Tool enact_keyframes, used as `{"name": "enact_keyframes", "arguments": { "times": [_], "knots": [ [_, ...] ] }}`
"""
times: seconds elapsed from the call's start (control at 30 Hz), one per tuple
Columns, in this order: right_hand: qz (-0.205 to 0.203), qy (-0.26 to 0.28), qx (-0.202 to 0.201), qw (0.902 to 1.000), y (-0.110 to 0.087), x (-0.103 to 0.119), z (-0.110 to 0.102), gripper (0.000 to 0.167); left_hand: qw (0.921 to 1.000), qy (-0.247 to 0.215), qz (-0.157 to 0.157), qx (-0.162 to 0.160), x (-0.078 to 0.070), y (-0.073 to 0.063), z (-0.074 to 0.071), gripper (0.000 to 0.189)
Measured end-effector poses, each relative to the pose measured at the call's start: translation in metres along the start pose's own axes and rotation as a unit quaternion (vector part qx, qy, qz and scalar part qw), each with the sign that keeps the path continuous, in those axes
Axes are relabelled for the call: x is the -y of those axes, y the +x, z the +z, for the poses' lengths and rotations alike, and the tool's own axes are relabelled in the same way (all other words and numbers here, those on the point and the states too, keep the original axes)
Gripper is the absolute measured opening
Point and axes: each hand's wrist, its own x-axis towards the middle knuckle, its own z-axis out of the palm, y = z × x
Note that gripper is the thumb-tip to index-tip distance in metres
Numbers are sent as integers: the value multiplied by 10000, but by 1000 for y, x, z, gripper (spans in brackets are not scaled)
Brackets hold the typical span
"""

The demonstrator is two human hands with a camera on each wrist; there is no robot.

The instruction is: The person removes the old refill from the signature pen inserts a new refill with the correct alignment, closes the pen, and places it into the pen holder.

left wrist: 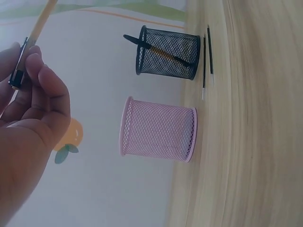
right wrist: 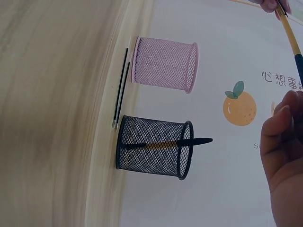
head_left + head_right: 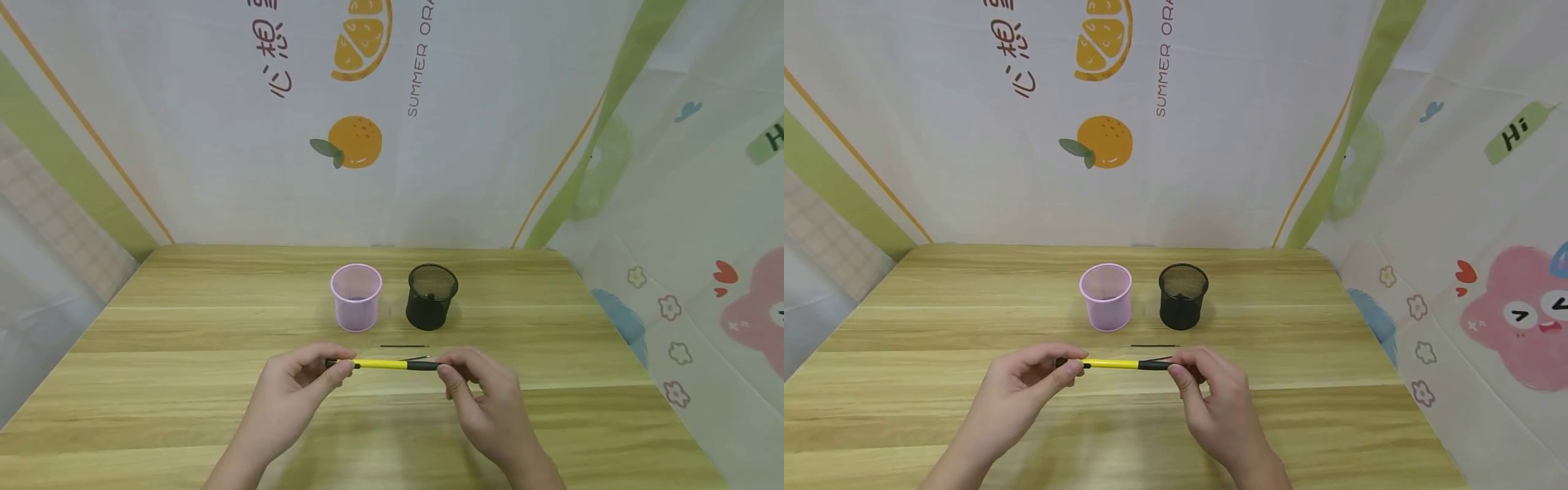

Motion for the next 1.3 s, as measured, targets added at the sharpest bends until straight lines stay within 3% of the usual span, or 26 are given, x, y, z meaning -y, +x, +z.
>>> {"name": "enact_keyframes", "arguments": {
  "times": [0.13, 0.37, 0.53, 0.67, 0.8, 0.97, 1.07, 1.3],
  "knots": [
    [34, -98, 7, 9999, 0, 1, 0, 27, 9998, 70, 156, -69, 0, -1, 1, 12],
    [49, -5, 102, 9999, 0, 2, 0, 27, 9998, 111, 138, -126, 0, -2, 2, 15],
    [-269, 234, 127, 9993, 0, -1, 0, 31, 9998, -30, 129, -142, 0, -1, 1, 19],
    [-709, 368, -121, 9967, 1, -3, 1, 24, 9997, -251, 6, 38, 0, 0, 1, 19],
    [-1005, 341, -357, 9937, 3, -4, 0, 7, 9986, -339, -325, 233, -1, 1, 1, 18],
    [-1299, 200, -599, 9895, 4, -4, 1, 16, 9946, -300, -689, 716, 1, 2, 0, 21],
    [-1390, 194, -625, 9881, 5, -4, 1, 17, 9930, -386, -698, 869, 3, 2, 0, 21],
    [-1471, 19, -353, 9885, 5, -4, 1, 20, 9929, -658, -601, 791, 3, 3, -3, 21]
  ]
}}
